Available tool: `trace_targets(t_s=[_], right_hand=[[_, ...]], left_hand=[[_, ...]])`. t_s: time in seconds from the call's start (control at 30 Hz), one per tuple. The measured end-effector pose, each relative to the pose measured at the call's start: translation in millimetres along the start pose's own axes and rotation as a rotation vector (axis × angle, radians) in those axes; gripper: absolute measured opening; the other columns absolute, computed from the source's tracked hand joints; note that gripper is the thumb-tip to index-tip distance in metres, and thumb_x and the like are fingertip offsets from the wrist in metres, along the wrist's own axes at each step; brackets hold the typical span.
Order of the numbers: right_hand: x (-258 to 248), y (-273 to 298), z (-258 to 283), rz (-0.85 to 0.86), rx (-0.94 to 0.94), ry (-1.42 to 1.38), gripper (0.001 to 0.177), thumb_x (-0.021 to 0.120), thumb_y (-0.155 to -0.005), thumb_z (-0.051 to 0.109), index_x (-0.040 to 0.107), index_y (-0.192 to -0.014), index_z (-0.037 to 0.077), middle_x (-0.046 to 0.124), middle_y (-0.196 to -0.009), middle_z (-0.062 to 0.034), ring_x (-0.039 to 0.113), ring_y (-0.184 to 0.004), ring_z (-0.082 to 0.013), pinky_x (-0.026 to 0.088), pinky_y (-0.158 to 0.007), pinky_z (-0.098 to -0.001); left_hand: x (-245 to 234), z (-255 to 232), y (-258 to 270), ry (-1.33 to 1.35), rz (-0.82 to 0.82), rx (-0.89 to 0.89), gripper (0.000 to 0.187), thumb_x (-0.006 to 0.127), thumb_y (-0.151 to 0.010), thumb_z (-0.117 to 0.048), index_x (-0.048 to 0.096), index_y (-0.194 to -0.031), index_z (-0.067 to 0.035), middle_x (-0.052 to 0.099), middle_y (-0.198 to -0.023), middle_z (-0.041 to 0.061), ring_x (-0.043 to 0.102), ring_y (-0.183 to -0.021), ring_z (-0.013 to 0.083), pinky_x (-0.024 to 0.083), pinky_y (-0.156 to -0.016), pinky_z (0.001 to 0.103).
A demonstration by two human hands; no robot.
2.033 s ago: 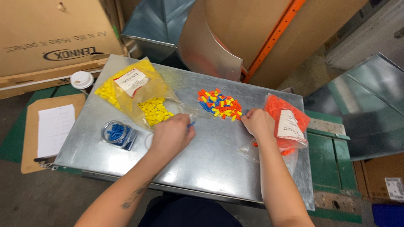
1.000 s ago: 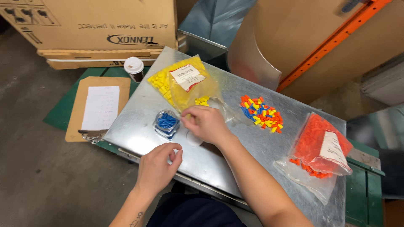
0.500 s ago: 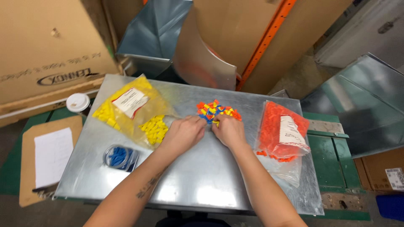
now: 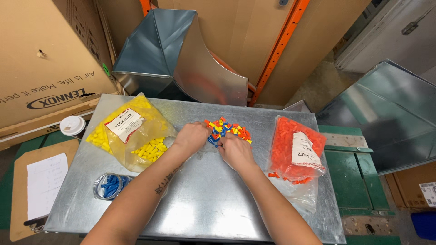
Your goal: The person sorts small colored plastic parts on a metal table, separating yellow, blue, and orange pieces into their respective bags and a small container. The person repeatedly picks up mixed pieces, identifies their color, and places them into the correct container.
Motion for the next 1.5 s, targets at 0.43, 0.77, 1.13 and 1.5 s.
trace_targets(t_s=[0.43,0.77,1.13,1.5], right_hand=[[-10,-10,4,-0.117,-0.112,0.019,0.01,0.067,-0.099,0.017,0.074,-0.102,0.011,0.06,-0.099,-0.0051,0.072,-0.097,-0.0284,0.06,-0.082,-0.041],[14,-24,-6,-0.092,-0.088,0.119,0.013,0.07,-0.095,0.028,0.073,-0.103,0.018,0.061,-0.099,-0.0038,0.073,-0.101,-0.0292,0.061,-0.085,-0.0452],[-40,9,53,-0.25,-0.059,0.006,0.017,0.073,-0.095,0.034,0.077,-0.108,0.024,0.067,-0.097,0.0007,0.073,-0.099,-0.0254,0.059,-0.088,-0.0428],[-66,28,202,-0.437,-0.505,-0.42,0.011,0.083,-0.09,0.022,0.08,-0.101,0.022,0.063,-0.075,0.0046,0.06,-0.063,-0.017,0.053,-0.064,-0.0314]], left_hand=[[-2,15,-14,0.319,0.322,-0.141,0.019,0.081,-0.08,-0.029,0.083,-0.092,-0.014,0.079,-0.089,0.011,0.078,-0.092,0.0315,0.063,-0.079,0.045],[-131,-4,54,0.428,0.029,-0.112,0.02,0.069,-0.09,-0.028,0.077,-0.091,-0.01,0.076,-0.085,0.01,0.077,-0.089,0.0318,0.062,-0.077,0.045],[-184,98,268,0.326,-0.085,-0.686,0.018,0.069,-0.094,-0.043,0.075,-0.101,-0.027,0.069,-0.079,-0.005,0.073,-0.088,0.0194,0.061,-0.078,0.036],[-157,122,317,0.437,0.051,-0.746,0.023,0.073,-0.094,-0.031,0.083,-0.107,-0.015,0.072,-0.074,0.0,0.075,-0.079,0.0245,0.06,-0.075,0.042]])
Point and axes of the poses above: each hand's wrist, its own y-axis away from the middle knuckle, its own x-axis out of the palm, z = x × y, the point moved 6 cm from there along -y, towards the middle knuckle
